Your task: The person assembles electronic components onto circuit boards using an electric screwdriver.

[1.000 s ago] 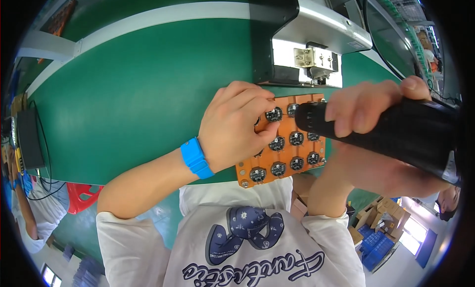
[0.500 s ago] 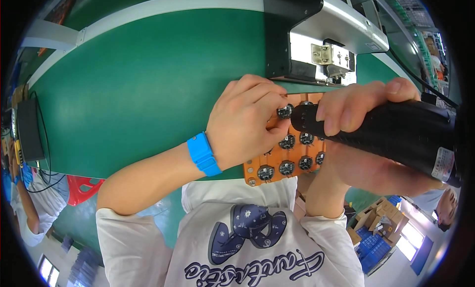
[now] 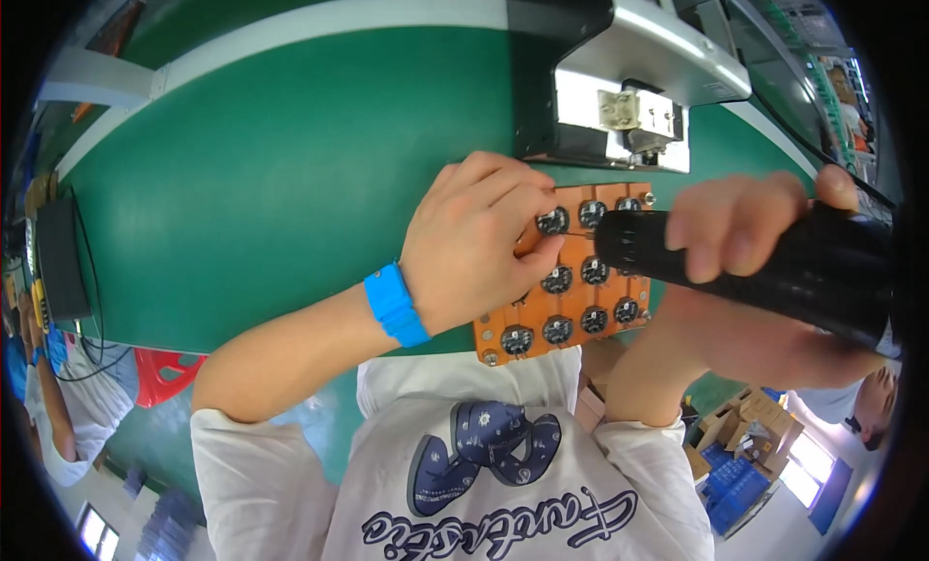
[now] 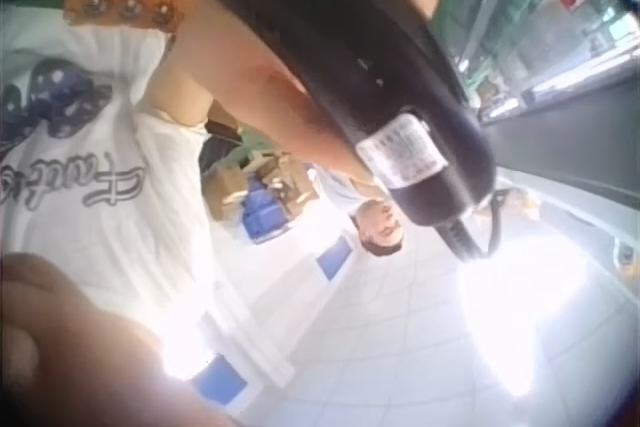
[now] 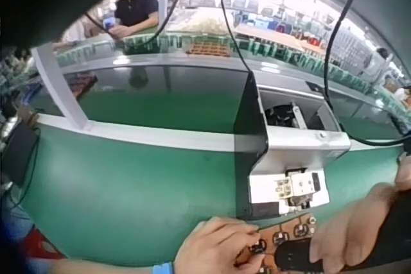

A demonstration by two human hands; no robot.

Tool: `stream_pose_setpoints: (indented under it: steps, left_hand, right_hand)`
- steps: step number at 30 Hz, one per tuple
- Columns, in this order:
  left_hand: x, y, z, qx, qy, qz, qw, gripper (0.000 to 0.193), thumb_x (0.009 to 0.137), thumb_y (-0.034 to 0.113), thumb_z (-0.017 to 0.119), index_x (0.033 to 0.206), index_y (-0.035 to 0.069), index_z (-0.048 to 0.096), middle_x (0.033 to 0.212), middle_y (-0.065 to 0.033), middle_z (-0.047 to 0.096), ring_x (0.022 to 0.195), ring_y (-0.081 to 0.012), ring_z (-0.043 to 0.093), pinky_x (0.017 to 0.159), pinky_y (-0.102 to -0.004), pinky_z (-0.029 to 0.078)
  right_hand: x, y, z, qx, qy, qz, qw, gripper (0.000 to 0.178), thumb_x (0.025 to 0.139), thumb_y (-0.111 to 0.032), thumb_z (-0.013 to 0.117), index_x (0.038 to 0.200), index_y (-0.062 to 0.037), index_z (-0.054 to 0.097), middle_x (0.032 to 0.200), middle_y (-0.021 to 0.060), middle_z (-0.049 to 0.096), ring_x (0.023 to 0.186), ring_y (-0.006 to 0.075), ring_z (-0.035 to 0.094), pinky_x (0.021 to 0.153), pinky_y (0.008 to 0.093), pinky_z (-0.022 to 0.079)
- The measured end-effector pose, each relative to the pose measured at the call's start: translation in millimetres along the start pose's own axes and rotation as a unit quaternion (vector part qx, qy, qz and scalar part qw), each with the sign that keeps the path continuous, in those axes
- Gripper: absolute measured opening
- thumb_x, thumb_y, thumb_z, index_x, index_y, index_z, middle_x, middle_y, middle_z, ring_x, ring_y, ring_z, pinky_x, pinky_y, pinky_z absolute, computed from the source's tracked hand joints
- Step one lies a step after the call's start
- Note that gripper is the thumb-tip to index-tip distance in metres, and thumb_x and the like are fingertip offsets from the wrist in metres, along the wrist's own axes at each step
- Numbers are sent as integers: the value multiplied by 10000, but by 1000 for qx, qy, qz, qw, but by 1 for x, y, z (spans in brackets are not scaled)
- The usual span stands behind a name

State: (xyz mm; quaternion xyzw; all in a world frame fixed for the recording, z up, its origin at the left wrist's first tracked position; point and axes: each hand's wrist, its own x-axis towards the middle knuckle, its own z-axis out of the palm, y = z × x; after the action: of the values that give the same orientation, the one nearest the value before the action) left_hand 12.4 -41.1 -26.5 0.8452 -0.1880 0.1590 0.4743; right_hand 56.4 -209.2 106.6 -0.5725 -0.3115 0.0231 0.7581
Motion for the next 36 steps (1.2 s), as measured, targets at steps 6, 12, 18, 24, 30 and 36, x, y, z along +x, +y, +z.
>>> stream_pose_setpoints:
  steps: [6,12,18,24,30,36]
  left_hand:
    - [-5,0,-6,18,-23,-25,999,257,766,160,818,986,67,724,1133,-46,723,1105,-260,638,918,-408,503]
    - [3,3,-1,11,-29,-21,999,275,778,166,816,1019,66,732,1145,-47,724,1115,-263,638,927,-409,505]
    - [-5,0,-4,6,-21,-19,1000,280,770,166,829,1014,69,728,1143,-46,727,1114,-265,644,933,-410,507]
    - [-3,2,-4,5,-26,-17,1000,327,750,129,854,1034,48,714,1155,-72,735,1095,-298,656,942,-421,530]
    - [-4,0,-3,3,-23,-18,1000,324,753,136,853,1033,49,715,1156,-75,734,1097,-298,657,948,-420,527]
    - [-5,-2,-1,9,-8,-13,1000,298,766,162,828,1026,63,721,1117,-48,721,1107,-262,641,913,-408,503]
  right_hand:
    - [80,-44,-89,221,43,-76,971,645,895,-583,454,1026,39,565,795,71,500,651,192,479,665,376,402]
    - [110,-36,-133,0,245,-192,950,704,854,-673,347,900,5,528,713,112,487,673,265,490,712,466,430]
    - [67,-55,-117,49,210,-210,954,531,767,-613,512,915,-109,588,880,63,543,761,207,540,832,412,429]
    - [53,-16,-45,-101,-37,-117,987,1039,835,-883,297,1346,-18,566,902,98,596,720,226,568,733,414,452]
    - [40,-20,-37,-94,-90,-37,991,1083,833,-912,305,1378,-1,519,898,125,617,703,230,583,695,413,469]
    - [11,-21,-12,-65,-54,-22,996,1081,848,-893,367,1455,-3,448,891,120,602,714,241,589,704,424,482]
